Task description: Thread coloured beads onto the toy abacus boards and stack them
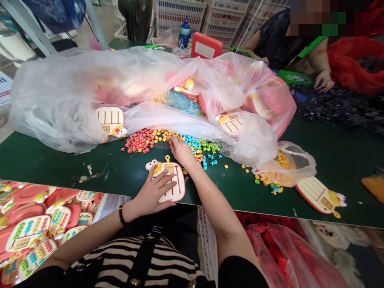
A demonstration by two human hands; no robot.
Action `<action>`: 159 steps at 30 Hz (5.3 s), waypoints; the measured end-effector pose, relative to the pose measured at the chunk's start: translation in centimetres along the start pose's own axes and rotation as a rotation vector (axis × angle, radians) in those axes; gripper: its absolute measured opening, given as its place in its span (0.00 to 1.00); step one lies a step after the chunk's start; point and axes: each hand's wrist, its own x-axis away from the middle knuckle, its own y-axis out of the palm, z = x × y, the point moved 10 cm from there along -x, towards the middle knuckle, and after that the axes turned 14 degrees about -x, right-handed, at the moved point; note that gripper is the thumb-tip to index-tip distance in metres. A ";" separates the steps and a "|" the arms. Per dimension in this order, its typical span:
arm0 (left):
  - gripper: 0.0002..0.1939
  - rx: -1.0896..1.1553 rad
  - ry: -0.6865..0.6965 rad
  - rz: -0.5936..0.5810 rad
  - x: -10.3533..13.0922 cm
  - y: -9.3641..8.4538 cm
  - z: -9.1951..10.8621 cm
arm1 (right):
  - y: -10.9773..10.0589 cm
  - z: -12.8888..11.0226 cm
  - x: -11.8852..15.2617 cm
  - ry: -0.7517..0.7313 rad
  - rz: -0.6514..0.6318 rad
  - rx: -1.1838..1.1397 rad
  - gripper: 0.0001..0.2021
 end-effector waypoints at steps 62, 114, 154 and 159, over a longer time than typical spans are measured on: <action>0.46 -0.041 -0.189 0.007 1.5 -0.2 -1.6 | -3.1 -0.1 10.6 0.266 0.307 -0.198 0.13; 0.37 0.083 -0.142 0.128 2.2 -0.6 -1.8 | -3.3 0.3 10.8 0.293 0.306 -0.259 0.11; 0.30 -0.033 -0.119 0.238 2.7 -1.7 -1.0 | -4.3 -0.1 10.5 0.229 0.354 -0.286 0.11; 0.28 -0.039 -0.142 0.237 2.7 -1.7 -1.0 | -2.4 -2.3 12.0 0.101 0.315 -0.022 0.12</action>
